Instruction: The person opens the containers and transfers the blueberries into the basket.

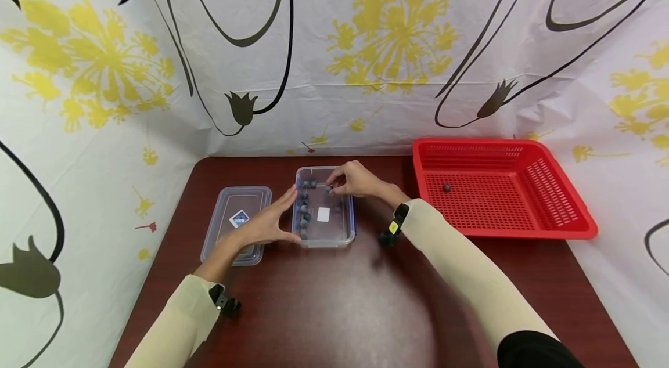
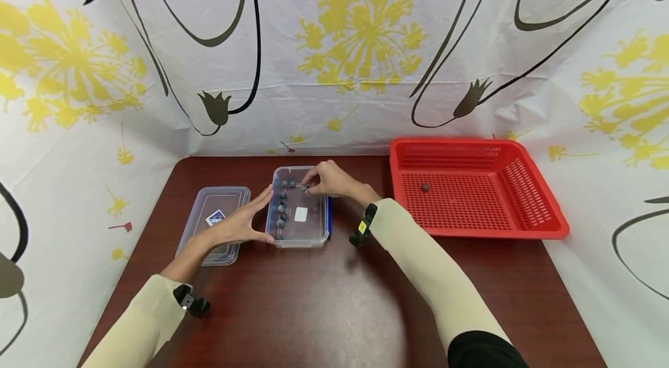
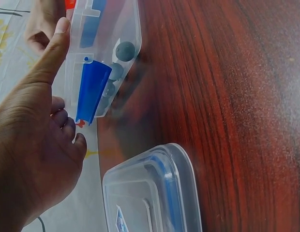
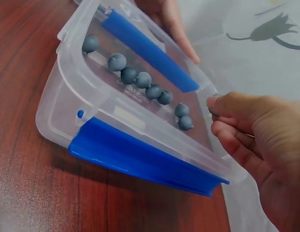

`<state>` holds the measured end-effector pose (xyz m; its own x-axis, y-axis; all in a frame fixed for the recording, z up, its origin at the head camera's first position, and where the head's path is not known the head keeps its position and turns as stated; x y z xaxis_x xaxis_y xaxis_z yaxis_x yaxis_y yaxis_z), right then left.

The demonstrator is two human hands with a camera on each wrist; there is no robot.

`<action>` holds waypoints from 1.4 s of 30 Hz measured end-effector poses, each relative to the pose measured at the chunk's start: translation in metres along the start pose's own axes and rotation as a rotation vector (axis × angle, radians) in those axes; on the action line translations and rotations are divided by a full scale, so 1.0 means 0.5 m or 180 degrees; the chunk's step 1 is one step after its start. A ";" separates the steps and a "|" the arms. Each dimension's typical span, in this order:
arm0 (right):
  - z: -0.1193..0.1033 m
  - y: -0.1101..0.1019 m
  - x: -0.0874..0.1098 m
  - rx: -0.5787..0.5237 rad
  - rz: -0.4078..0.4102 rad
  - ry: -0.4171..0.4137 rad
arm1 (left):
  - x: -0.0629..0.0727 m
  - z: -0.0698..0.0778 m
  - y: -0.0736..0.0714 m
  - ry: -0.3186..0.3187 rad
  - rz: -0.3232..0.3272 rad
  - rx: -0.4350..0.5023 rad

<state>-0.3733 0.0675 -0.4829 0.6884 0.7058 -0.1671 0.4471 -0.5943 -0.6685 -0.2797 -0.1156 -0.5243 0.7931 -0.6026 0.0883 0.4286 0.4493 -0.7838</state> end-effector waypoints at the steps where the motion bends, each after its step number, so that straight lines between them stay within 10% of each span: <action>1: -0.003 -0.005 0.003 -0.0052 0.0010 0.0013 | 0.000 -0.001 0.001 -0.0002 -0.0003 0.0001; 24: -0.050 -0.115 0.110 -0.0708 0.0010 0.0340 | 0.003 -0.004 0.006 -0.0010 0.0005 0.0020; 42: 0.025 -0.288 0.257 -0.0479 0.0265 0.0776 | 0.003 -0.011 0.002 -0.0015 0.0031 0.0039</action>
<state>-0.3566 0.2485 -0.4171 0.8350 0.5496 -0.0258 0.4504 -0.7097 -0.5418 -0.2804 -0.1198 -0.5285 0.7994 -0.5950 0.0837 0.4261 0.4632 -0.7771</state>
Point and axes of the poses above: each hand's wrist, its own x-axis away from the middle knuckle, its own y-axis out of the palm, z = x × y, the point moved 9 cm from there along -x, towards the middle knuckle, and after that the axes turned 7 degrees about -x, right-handed, at the moved point
